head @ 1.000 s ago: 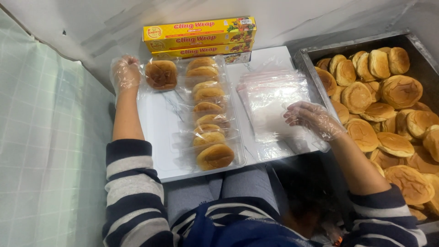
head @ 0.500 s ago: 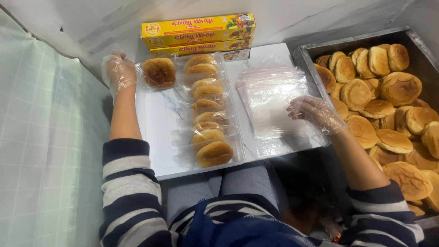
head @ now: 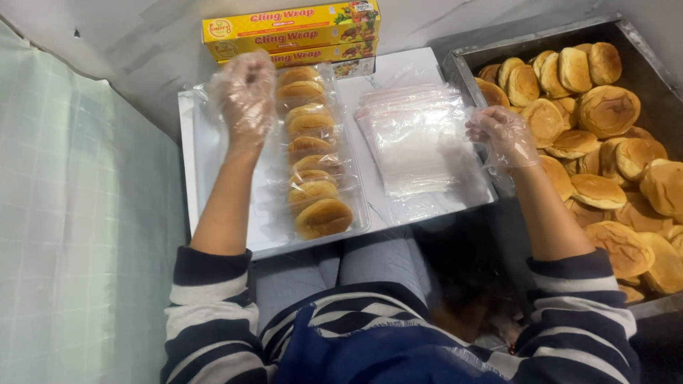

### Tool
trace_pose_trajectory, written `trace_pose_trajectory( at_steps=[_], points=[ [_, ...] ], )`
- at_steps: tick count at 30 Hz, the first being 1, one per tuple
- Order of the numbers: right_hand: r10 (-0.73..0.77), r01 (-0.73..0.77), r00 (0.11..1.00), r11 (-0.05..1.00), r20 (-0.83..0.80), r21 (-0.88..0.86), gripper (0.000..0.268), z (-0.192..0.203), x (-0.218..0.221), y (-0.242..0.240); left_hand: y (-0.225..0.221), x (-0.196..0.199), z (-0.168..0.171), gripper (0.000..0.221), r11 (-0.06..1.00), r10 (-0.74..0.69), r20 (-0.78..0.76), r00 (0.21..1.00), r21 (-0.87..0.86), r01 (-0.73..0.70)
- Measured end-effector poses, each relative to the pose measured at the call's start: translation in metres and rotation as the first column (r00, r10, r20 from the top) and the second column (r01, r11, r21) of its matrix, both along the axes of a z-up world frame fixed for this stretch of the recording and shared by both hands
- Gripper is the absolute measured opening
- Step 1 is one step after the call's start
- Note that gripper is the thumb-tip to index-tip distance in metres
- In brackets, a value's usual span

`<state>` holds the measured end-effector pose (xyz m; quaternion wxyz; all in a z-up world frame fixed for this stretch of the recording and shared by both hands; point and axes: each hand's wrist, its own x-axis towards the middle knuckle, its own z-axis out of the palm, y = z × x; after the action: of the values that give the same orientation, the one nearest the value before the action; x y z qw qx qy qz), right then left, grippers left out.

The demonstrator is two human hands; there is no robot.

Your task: Packing burger buns into plastic sleeves from a large metal tray in a bakery production area.

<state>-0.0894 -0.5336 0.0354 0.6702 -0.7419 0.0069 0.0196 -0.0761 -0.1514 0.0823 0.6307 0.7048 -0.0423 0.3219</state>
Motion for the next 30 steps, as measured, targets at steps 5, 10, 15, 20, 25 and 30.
trace_pose_trajectory(
  at_steps=[5,10,15,20,25,30],
  points=[
    [0.042,-0.018,0.999,0.794,0.026,-0.608,0.008,0.042,-0.029,0.027,-0.061,-0.033,-0.005,0.008,0.968,-0.24,-0.315,0.918,-0.004,0.252],
    [0.318,-0.209,0.948,0.623,0.0,-0.754,0.033,0.008,-0.007,0.011,-0.092,-0.019,-0.063,0.011,0.938,-0.153,-0.273,0.95,0.261,0.227],
    [0.417,-0.244,0.907,0.632,0.057,-0.736,0.035,-0.001,-0.013,0.023,-0.092,-0.026,-0.065,0.012,0.888,-0.176,-0.305,0.936,0.362,0.285],
    [0.359,-0.169,0.933,0.383,-0.022,-0.908,0.034,-0.051,0.01,0.016,-0.088,-0.036,-0.05,0.02,0.82,-0.112,-0.448,0.887,0.463,0.337],
    [0.341,-0.129,0.939,0.26,-0.033,-0.957,0.029,-0.047,0.005,0.02,-0.091,-0.035,-0.057,0.022,0.795,-0.093,-0.482,0.871,0.49,0.356],
    [0.396,-0.078,0.918,0.228,0.02,-0.97,0.023,-0.058,0.015,0.014,-0.091,-0.038,-0.054,0.021,0.785,-0.104,-0.464,0.88,0.505,0.359]
  ],
)
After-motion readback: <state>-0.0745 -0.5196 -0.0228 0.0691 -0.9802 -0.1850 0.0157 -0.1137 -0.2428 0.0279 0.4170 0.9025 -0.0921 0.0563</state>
